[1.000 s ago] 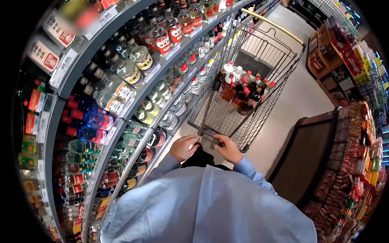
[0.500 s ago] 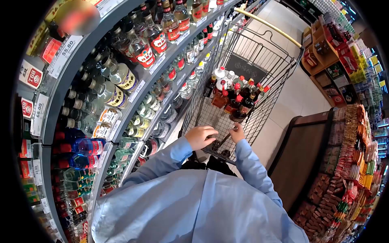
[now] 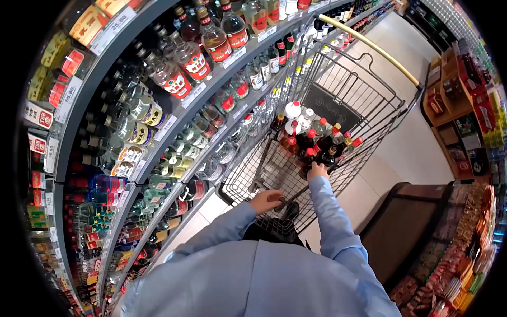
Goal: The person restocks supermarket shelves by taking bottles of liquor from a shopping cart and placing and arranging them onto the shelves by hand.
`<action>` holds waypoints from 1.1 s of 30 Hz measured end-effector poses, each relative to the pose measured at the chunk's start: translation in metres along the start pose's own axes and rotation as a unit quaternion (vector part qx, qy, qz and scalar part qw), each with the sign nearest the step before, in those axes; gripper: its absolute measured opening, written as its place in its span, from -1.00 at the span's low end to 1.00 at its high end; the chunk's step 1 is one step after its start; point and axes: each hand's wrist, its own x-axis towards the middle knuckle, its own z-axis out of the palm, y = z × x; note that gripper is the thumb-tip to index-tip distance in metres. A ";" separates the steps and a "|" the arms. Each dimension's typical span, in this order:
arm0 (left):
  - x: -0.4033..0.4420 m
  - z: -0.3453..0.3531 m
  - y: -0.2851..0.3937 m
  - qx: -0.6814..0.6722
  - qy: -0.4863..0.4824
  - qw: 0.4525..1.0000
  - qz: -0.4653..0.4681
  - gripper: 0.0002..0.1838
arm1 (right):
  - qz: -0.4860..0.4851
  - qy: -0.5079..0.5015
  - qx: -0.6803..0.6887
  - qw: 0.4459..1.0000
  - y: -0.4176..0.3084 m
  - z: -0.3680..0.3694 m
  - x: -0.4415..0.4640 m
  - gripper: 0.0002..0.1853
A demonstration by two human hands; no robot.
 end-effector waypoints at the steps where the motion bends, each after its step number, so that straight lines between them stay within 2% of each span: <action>1: 0.008 0.006 -0.018 -0.026 0.008 1.000 0.007 -0.58 | -0.018 -0.011 -0.012 1.000 0.004 0.004 0.008 -0.72; 5: 0.015 0.027 -0.027 -0.035 0.069 0.996 -0.053 -0.64 | -0.073 -0.084 -0.030 0.993 0.013 0.011 0.024 -0.75; 8: 0.023 0.041 -0.048 -0.052 0.060 0.996 -0.050 -0.58 | -0.092 -0.109 -0.051 0.988 0.010 -0.003 0.021 -0.73; 9: 0.021 0.045 -0.046 0.000 0.082 0.994 -0.077 -0.60 | -0.125 -0.111 -0.062 0.984 0.013 -0.002 0.025 -0.72; 13: 0.016 0.044 -0.046 -0.047 0.112 0.991 -0.056 -0.61 | -0.164 -0.113 -0.100 0.975 0.018 0.005 0.033 -0.66; 16: 0.015 0.034 -0.045 -0.040 0.146 0.985 -0.083 -0.59 | -0.213 -0.096 -0.077 0.969 0.022 0.005 0.030 -0.65; 17: 0.015 0.029 -0.042 -0.024 0.133 0.985 -0.107 -0.48 | -0.217 -0.078 -0.079 0.970 0.022 0.003 0.028 -0.67; 20: 0.014 0.024 -0.021 0.058 0.149 0.987 -0.011 -0.32 | -0.269 -0.085 -0.031 0.959 0.020 -0.018 0.021 -0.69; 21: 0.016 0.022 -0.015 0.077 0.118 0.990 -0.009 -0.13 | -0.288 -0.064 0.002 0.955 0.015 -0.035 0.012 -0.71; 22: 0.018 0.020 -0.010 0.104 0.126 0.986 0.018 -0.09 | -0.286 -0.075 -0.014 0.955 0.006 -0.058 0.002 -0.71; 24: 0.022 0.017 -0.003 0.154 0.146 0.975 0.070 -0.01 | -0.313 -0.110 0.059 0.942 -0.001 -0.093 -0.007 -0.67; 26: 0.026 0.011 0.005 0.196 0.153 0.963 0.108 0.04 | -0.379 -0.089 0.125 0.912 -0.008 -0.130 -0.018 -0.65; 28: 0.019 0.008 0.030 0.227 0.169 0.950 0.133 0.04 | -0.293 -0.212 0.209 0.908 -0.026 -0.186 -0.041 -0.67; 29: 0.015 0.008 0.041 -0.009 0.096 0.988 0.124 0.01 | -0.283 -0.243 0.267 0.889 -0.031 -0.202 -0.048 -0.68; 30: 0.009 0.006 0.052 -0.032 0.072 0.991 0.108 -0.02 | -0.246 -0.243 0.300 0.889 -0.036 -0.215 -0.056 -0.69; 32: -0.010 0.002 0.075 -0.076 0.025 0.994 0.070 -0.06 | -0.244 -0.253 0.348 0.869 -0.044 -0.240 -0.067 -0.67; 33: -0.019 0.011 0.089 -0.150 0.029 0.984 0.093 -0.14 | -0.223 -0.237 0.392 0.861 -0.048 -0.238 -0.067 -0.66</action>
